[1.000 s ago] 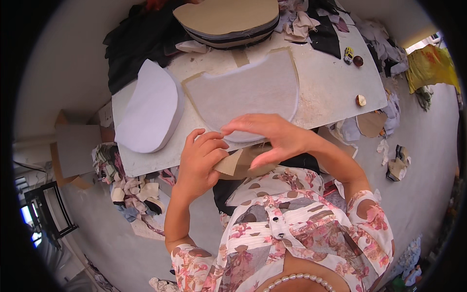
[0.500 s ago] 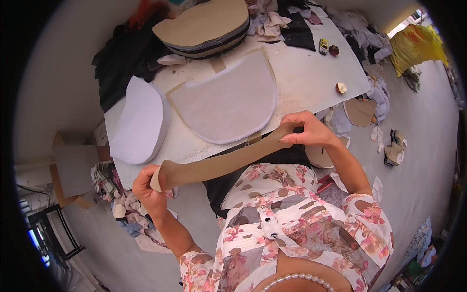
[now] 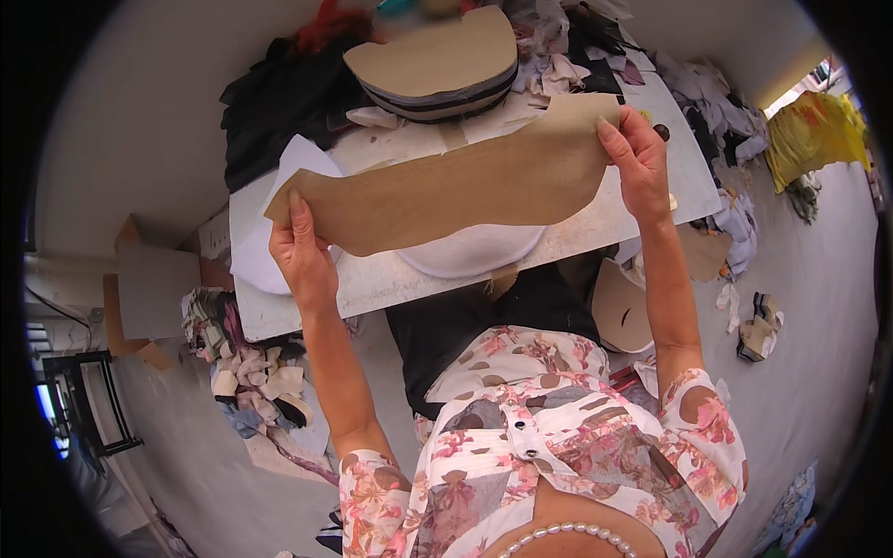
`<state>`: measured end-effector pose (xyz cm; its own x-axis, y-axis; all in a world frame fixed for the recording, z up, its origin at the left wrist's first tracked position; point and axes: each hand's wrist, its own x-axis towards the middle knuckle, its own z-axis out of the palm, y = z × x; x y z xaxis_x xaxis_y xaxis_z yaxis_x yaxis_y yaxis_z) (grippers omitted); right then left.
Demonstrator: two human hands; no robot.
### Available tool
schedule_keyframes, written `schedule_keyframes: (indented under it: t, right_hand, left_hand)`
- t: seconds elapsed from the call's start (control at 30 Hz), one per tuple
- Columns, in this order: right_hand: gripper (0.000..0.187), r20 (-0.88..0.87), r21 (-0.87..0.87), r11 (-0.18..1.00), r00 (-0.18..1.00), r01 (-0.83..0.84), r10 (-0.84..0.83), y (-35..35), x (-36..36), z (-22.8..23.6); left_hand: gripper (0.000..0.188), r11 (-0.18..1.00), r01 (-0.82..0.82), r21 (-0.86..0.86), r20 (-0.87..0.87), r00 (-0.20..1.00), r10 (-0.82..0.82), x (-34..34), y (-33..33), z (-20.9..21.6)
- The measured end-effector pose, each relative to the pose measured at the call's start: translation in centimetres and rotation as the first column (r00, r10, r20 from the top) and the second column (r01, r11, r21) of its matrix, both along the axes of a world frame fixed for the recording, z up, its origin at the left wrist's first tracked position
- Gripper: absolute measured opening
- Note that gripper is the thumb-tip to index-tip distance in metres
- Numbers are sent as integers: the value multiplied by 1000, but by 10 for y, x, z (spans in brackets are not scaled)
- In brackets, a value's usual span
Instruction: The person sits on the floor and repeatedly picks up white and beige fabric pieces from a pile, places them on a low table, and stacks them. The person handles the pieces one at a time, smoothing them before stacking.
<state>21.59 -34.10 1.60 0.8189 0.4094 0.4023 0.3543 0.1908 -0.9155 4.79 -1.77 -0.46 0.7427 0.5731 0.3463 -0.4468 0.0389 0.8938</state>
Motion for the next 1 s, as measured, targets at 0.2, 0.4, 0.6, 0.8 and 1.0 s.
schedule_keyframes:
  t: [0.2, 0.4, 0.6, 0.8, 1.0]
  right_hand:
    - [21, -102, -51, 998, 994, -32, 26, 1, 2, -15]
    - [23, -166, -98, 990, 983, -100, 83, 3, 20, -31]
    - [25, -336, -223, 956, 935, -192, 110, 21, 60, -70]
    - [19, -68, -594, 803, 991, 50, -112, 36, 76, -119]
    - [18, 127, -589, 773, 971, 237, -201, 44, 77, -135]
  left_hand:
    - [25, 989, 38, -140, -73, 996, -49, -2, -1, -7]
    - [24, 959, 42, -279, -212, 972, -104, 11, 1, -22]
    - [30, 975, -58, -213, -515, 855, -61, 45, 9, -64]
    - [28, 966, -15, 257, -718, 666, 201, 62, 11, -80]
    - [27, 933, -100, 345, -704, 631, 327, 66, 10, -86]
